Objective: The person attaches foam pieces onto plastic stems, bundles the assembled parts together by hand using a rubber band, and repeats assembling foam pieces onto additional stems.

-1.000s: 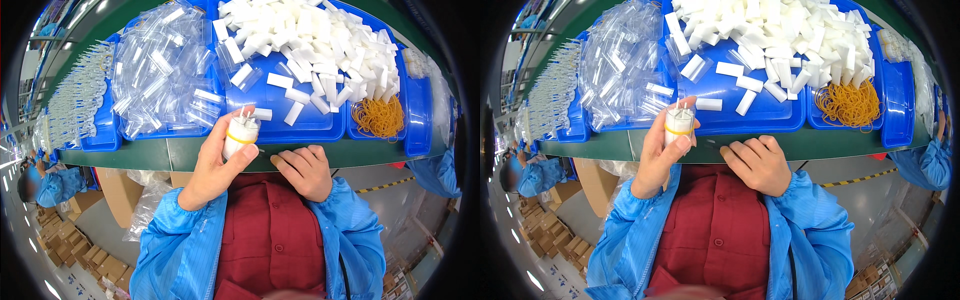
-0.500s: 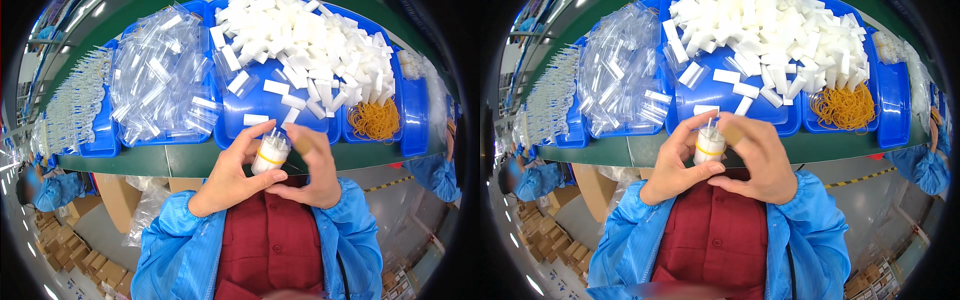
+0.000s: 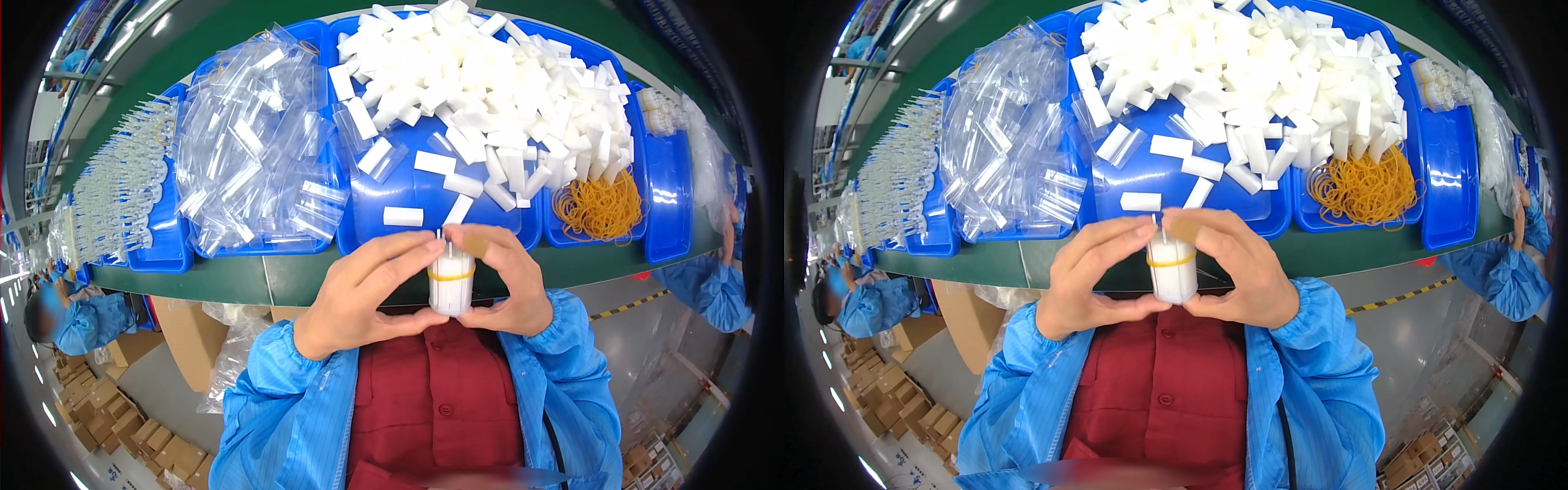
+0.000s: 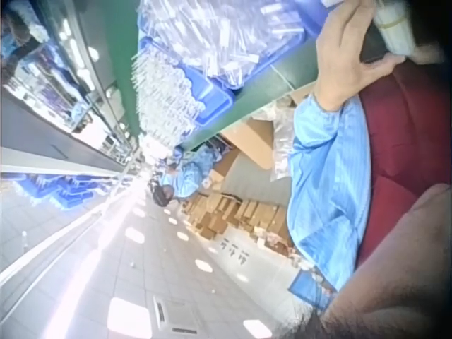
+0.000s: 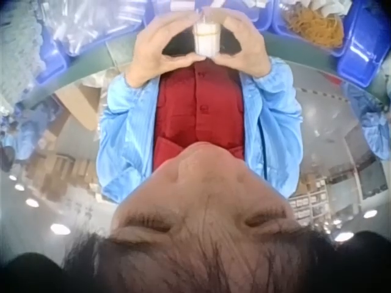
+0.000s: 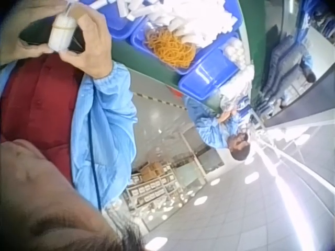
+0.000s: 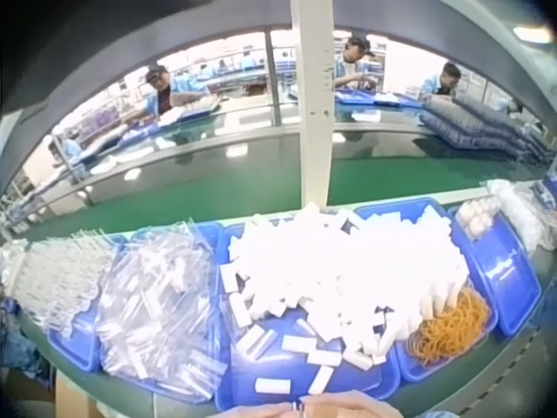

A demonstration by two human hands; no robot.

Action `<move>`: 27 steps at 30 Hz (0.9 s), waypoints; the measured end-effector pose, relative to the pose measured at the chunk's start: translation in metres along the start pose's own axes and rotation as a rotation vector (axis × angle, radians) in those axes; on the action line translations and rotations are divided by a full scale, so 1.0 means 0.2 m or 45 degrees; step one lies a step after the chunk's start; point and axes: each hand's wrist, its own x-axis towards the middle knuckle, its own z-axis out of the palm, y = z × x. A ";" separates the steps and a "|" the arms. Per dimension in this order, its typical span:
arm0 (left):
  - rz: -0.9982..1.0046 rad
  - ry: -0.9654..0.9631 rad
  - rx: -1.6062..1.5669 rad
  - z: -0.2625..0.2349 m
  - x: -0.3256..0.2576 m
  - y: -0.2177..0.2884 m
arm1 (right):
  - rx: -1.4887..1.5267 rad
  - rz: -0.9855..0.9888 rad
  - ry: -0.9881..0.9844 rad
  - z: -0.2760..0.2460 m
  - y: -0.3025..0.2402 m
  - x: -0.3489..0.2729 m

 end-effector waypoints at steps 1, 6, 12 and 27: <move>0.063 -0.002 -0.005 0.00 -0.01 -0.01 | -0.014 -0.018 -0.033 -0.01 0.00 0.00; 0.103 -0.049 -0.006 -0.01 0.00 -0.01 | -0.011 -0.047 -0.003 -0.02 0.01 0.01; -0.609 0.077 -0.819 0.14 -0.01 0.01 | -0.321 -0.062 0.117 -0.02 -0.03 0.04; -0.461 0.001 -0.333 0.11 0.12 0.05 | -0.323 0.307 1.048 -0.66 0.10 -0.17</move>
